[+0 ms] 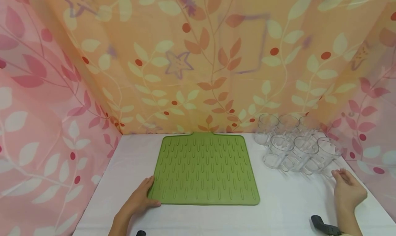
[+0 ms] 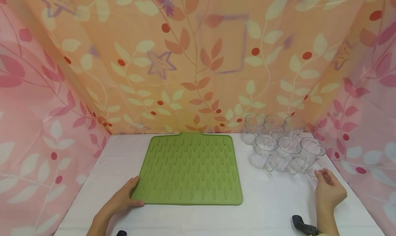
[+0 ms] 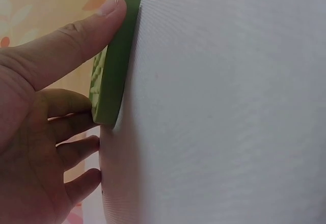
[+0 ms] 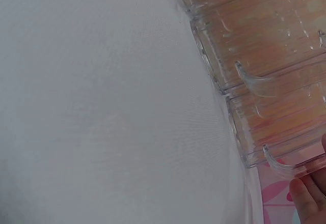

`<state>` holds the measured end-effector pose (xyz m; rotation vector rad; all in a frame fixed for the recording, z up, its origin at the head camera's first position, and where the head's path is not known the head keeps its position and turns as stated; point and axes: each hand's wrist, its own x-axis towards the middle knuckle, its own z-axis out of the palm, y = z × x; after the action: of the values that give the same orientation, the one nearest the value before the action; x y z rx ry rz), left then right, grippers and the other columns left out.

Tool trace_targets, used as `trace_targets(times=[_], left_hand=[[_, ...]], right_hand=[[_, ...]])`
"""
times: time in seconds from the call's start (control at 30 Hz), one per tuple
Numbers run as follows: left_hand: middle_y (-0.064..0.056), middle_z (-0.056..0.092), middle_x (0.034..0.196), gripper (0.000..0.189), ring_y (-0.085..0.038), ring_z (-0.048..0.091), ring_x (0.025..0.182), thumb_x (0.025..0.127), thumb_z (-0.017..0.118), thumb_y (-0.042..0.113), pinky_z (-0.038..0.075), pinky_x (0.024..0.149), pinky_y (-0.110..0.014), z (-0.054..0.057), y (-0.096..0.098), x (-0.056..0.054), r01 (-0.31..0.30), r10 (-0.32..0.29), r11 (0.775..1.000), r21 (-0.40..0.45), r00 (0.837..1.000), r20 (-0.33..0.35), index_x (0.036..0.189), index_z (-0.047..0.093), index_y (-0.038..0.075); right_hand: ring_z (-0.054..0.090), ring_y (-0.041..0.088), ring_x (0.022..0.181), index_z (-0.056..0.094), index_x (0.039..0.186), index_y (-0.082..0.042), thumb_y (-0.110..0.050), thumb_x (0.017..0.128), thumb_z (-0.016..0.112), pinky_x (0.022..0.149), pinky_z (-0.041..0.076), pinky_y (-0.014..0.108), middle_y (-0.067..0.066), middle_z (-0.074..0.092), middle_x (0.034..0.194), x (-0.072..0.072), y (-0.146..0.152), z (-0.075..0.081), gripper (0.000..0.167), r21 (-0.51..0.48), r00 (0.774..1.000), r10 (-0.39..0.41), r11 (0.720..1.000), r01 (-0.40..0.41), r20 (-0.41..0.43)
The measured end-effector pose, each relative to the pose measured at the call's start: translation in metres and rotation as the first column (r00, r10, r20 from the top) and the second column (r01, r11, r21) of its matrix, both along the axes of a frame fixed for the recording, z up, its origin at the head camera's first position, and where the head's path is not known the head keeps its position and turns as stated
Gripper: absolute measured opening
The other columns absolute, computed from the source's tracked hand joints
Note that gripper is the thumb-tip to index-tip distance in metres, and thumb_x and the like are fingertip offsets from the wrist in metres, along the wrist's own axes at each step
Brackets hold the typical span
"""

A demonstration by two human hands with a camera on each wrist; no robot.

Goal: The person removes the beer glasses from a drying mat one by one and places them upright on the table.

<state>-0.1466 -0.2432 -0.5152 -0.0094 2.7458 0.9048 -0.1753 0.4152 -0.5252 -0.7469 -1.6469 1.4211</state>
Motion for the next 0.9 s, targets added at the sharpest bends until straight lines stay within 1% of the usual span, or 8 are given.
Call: trace_targets(times=[0.17, 0.3, 0.4, 0.47, 0.57, 0.67, 0.8, 0.9], left_hand=[[-0.028, 0.026, 0.156, 0.117, -0.049, 0.02, 0.145, 0.059, 0.09, 0.036, 0.025, 0.113, -0.066, 0.0, 0.0, 0.001, 0.004, -0.004, 1.0, 0.001, 1.0, -0.002, 0.151, 0.029, -0.001], [-0.028, 0.026, 0.156, 0.116, -0.048, 0.02, 0.145, 0.059, 0.09, 0.036, 0.025, 0.113, -0.066, -0.001, -0.001, 0.001, 0.009, -0.009, 1.0, 0.0, 1.0, -0.011, 0.151, 0.029, -0.002], [-0.027, 0.026, 0.156, 0.116, -0.048, 0.02, 0.145, 0.059, 0.09, 0.036, 0.025, 0.113, -0.066, -0.002, -0.001, 0.0, 0.009, -0.009, 1.0, 0.002, 1.0, -0.011, 0.151, 0.029, -0.002], [-0.027, 0.026, 0.156, 0.117, -0.048, 0.02, 0.145, 0.059, 0.09, 0.036, 0.025, 0.113, -0.066, -0.001, -0.001, 0.001, 0.008, -0.008, 1.0, 0.002, 1.0, -0.009, 0.151, 0.029, -0.001], [-0.027, 0.026, 0.156, 0.116, -0.048, 0.02, 0.145, 0.059, 0.09, 0.035, 0.025, 0.113, -0.066, 0.0, -0.001, 0.001, 0.006, -0.006, 1.0, 0.005, 1.0, -0.006, 0.151, 0.029, -0.002], [-0.027, 0.026, 0.156, 0.115, -0.048, 0.021, 0.145, 0.059, 0.09, 0.034, 0.025, 0.113, -0.065, 0.001, 0.0, 0.001, 0.004, -0.004, 1.0, 0.002, 1.0, -0.004, 0.15, 0.03, -0.002], [-0.027, 0.026, 0.156, 0.115, -0.048, 0.021, 0.145, 0.06, 0.09, 0.033, 0.025, 0.113, -0.065, 0.001, 0.0, 0.002, 0.002, -0.002, 1.0, -0.005, 1.0, 0.0, 0.151, 0.03, -0.002], [-0.027, 0.026, 0.156, 0.114, -0.048, 0.021, 0.145, 0.06, 0.09, 0.033, 0.025, 0.113, -0.065, 0.001, 0.0, 0.001, 0.002, -0.002, 1.0, -0.004, 1.0, -0.001, 0.151, 0.03, -0.002]], right_hand=[[0.059, -0.017, 0.064, 0.074, 0.108, -0.015, 0.002, 0.081, 0.073, 0.063, 0.045, -0.004, -0.034, 0.062, 0.066, 0.003, -0.001, 0.001, 0.031, 0.002, 0.999, 0.022, 1.0, -0.022, 0.027], [0.06, -0.016, 0.066, 0.075, 0.104, -0.015, 0.001, 0.081, 0.073, 0.065, 0.046, -0.003, -0.034, 0.063, 0.068, 0.004, -0.001, 0.004, 0.028, 0.03, 0.999, 0.031, 0.999, -0.032, 0.015], [0.06, -0.016, 0.067, 0.075, 0.105, -0.01, 0.0, 0.081, 0.074, 0.066, 0.046, -0.003, -0.034, 0.063, 0.069, 0.006, -0.001, 0.009, 0.026, 0.044, 0.999, 0.043, 0.998, -0.044, 0.016], [0.06, -0.017, 0.068, 0.074, 0.109, -0.009, -0.003, 0.081, 0.075, 0.066, 0.045, -0.003, -0.034, 0.063, 0.069, 0.009, -0.001, 0.012, 0.028, 0.033, 0.998, 0.055, 0.998, -0.056, 0.039], [0.06, -0.018, 0.07, 0.069, 0.12, -0.006, -0.007, 0.082, 0.076, 0.066, 0.045, -0.004, -0.033, 0.064, 0.072, 0.013, -0.002, 0.017, 0.039, -0.047, 0.994, 0.09, 0.995, -0.087, 0.058], [0.058, -0.02, 0.072, 0.061, 0.129, -0.003, -0.012, 0.083, 0.076, 0.066, 0.044, -0.005, -0.034, 0.063, 0.076, 0.016, -0.002, 0.021, 0.049, -0.068, 0.988, 0.111, 0.992, -0.104, 0.104], [0.056, -0.021, 0.071, 0.058, 0.133, -0.004, -0.015, 0.083, 0.076, 0.065, 0.043, -0.005, -0.037, 0.06, 0.078, 0.019, -0.002, 0.025, 0.054, -0.042, 0.979, 0.118, 0.993, -0.113, 0.166], [0.055, -0.021, 0.071, 0.059, 0.133, -0.006, -0.016, 0.083, 0.077, 0.063, 0.043, -0.005, -0.038, 0.061, 0.081, 0.021, -0.001, 0.03, 0.054, -0.046, 0.976, 0.121, 0.992, -0.115, 0.18]])
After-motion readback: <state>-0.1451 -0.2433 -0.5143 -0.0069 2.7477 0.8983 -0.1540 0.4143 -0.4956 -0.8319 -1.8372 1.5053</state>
